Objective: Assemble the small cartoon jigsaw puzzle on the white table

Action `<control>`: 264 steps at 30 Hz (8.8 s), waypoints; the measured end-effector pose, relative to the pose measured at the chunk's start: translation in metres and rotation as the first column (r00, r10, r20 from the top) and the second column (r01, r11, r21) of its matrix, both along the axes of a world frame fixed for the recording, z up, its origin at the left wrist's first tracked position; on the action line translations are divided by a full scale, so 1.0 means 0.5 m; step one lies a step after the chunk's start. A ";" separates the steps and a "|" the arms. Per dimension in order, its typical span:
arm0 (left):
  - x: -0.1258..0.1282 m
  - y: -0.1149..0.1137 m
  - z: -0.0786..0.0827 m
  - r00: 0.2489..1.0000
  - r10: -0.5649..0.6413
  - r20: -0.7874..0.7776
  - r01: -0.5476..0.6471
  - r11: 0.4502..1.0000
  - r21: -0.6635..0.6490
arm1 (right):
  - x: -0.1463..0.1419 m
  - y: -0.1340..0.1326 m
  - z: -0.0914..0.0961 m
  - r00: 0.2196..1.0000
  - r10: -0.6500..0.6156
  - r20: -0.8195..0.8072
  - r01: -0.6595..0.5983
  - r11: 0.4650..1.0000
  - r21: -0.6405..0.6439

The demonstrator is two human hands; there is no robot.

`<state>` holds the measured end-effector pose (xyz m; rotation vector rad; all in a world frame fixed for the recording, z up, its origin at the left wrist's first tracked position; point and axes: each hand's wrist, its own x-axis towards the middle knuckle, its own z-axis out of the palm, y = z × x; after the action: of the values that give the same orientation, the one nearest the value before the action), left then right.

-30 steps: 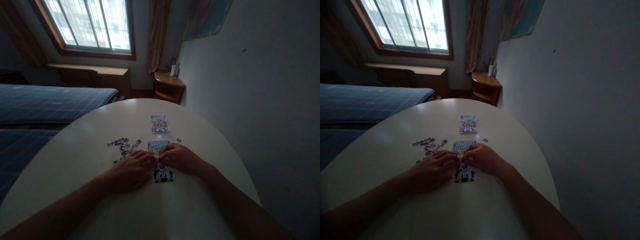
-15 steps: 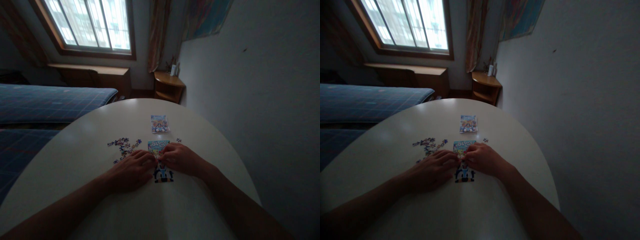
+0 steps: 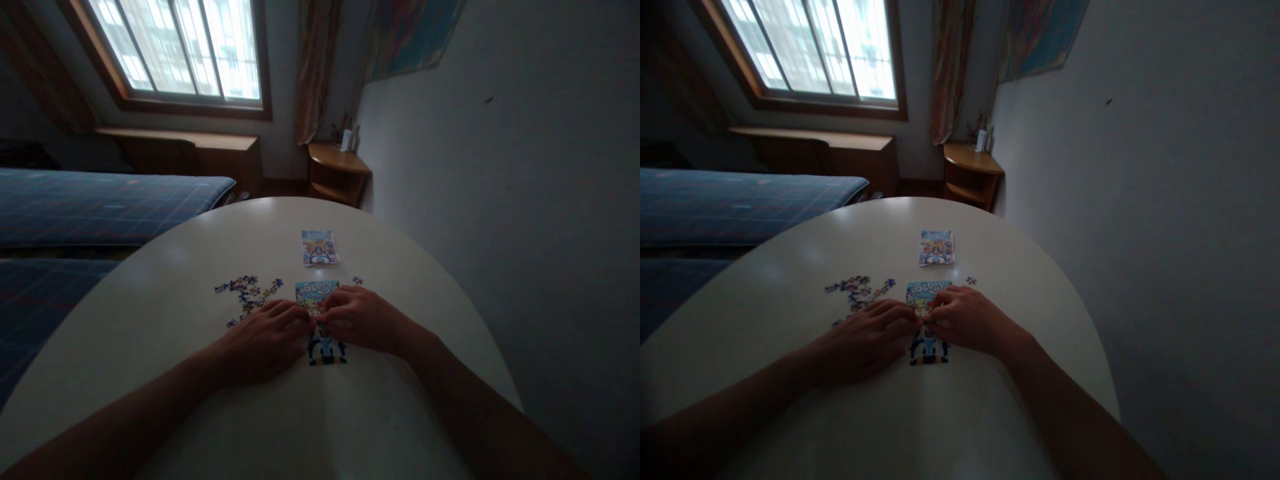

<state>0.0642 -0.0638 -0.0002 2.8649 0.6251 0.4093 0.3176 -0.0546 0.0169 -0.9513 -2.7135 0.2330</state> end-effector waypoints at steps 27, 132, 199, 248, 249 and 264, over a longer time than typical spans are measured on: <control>0.000 0.002 -0.002 0.999 -0.017 0.030 0.017 1.000 0.022 | 0.003 0.003 0.005 0.997 0.040 0.062 -0.042 0.999 0.035; -0.178 0.119 0.010 0.959 0.270 0.092 -0.267 0.963 -0.042 | 0.143 0.076 -0.014 0.837 -0.543 -0.064 0.513 0.821 -0.252; -0.079 0.050 0.003 0.966 0.257 0.015 -0.248 0.945 -0.215 | 0.128 0.069 -0.009 0.827 -0.558 -0.069 0.528 0.813 -0.247; 0.012 0.016 -0.038 0.960 0.229 0.163 -0.261 0.943 0.208 | -0.025 -0.001 -0.009 0.993 -0.017 -0.113 0.009 0.997 -0.072; 0.011 0.015 -0.037 0.962 0.222 0.160 -0.255 0.938 0.232 | -0.025 -0.001 -0.010 0.993 -0.018 -0.114 0.010 0.998 -0.069; -0.008 0.030 -0.035 0.943 0.293 0.156 -0.296 0.955 0.001 | -0.026 -0.005 -0.014 0.998 0.004 -0.068 -0.006 1.000 -0.023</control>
<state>0.0603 -0.0487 -0.0177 2.7303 1.0289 0.6795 0.3046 -0.0571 0.0099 -0.9255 -2.6574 0.2930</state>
